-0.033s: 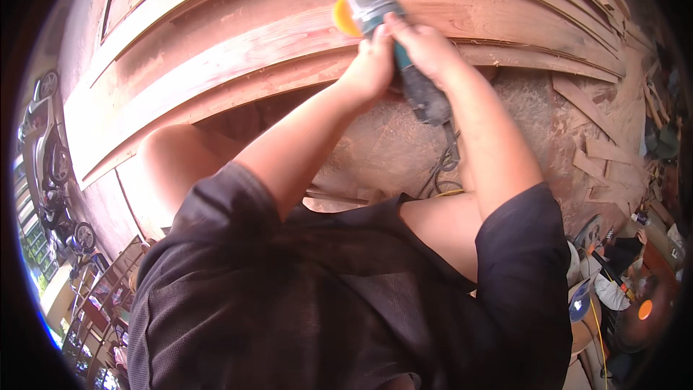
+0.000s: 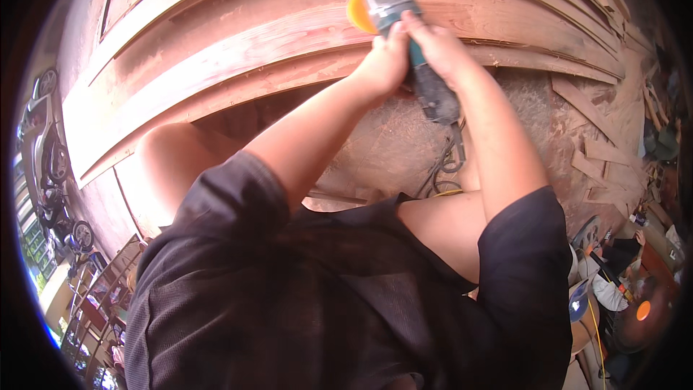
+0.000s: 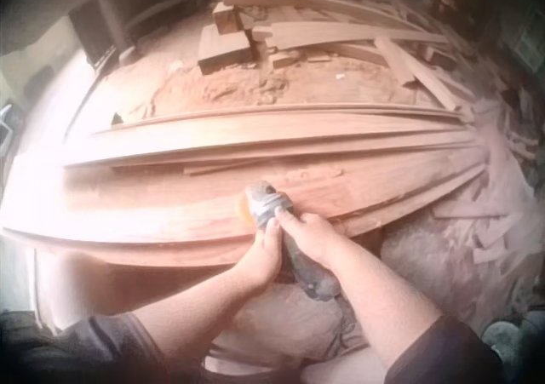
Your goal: The person uses an angle grinder with a sanding disc to sand the surface of a long wooden plank. They sit on the floor and move the tool back and forth along the plank, occasionally adjusting their position and the plank's orientation.
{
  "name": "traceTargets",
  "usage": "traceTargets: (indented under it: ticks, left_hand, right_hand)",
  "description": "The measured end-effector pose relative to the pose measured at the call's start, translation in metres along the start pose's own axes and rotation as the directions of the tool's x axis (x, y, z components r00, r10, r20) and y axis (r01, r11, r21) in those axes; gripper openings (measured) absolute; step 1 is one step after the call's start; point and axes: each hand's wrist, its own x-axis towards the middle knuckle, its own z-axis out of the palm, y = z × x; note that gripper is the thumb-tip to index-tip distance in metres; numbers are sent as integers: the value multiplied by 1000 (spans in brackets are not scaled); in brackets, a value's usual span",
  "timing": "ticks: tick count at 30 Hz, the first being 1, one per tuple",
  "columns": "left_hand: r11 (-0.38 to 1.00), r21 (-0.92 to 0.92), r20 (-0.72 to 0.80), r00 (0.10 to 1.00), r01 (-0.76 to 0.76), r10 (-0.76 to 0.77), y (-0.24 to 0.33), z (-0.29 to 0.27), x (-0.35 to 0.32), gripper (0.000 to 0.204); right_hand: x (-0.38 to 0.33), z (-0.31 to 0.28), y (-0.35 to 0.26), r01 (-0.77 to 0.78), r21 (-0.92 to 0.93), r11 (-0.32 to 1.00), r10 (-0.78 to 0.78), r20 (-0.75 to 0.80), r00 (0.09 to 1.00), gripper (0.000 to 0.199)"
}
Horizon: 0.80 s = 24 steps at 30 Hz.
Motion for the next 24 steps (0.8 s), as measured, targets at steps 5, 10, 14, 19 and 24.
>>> traceTargets:
  ticks: [5,10,14,19,24]
  left_hand:
    - [984,173,101,995,-27,9,25,55,43,89]
    - [969,247,166,984,23,-66,40,32,41,87]
    - [982,187,121,992,3,-26,39,-40,-11,86]
    - [986,-161,-106,993,31,-49,0,-107,-57,86]
    - [976,-219,-62,998,-22,9,-7,-76,-63,89]
  right_hand:
    - [-10,-54,5,-7,192,981,64,-292,954,83]
    - [-5,-26,5,99,307,947,20,-362,932,91]
    - [14,40,-4,58,196,979,-23,-177,984,90]
    - [29,136,-26,133,-131,982,-129,40,991,89]
    - [22,103,-32,185,-331,925,-134,171,976,100]
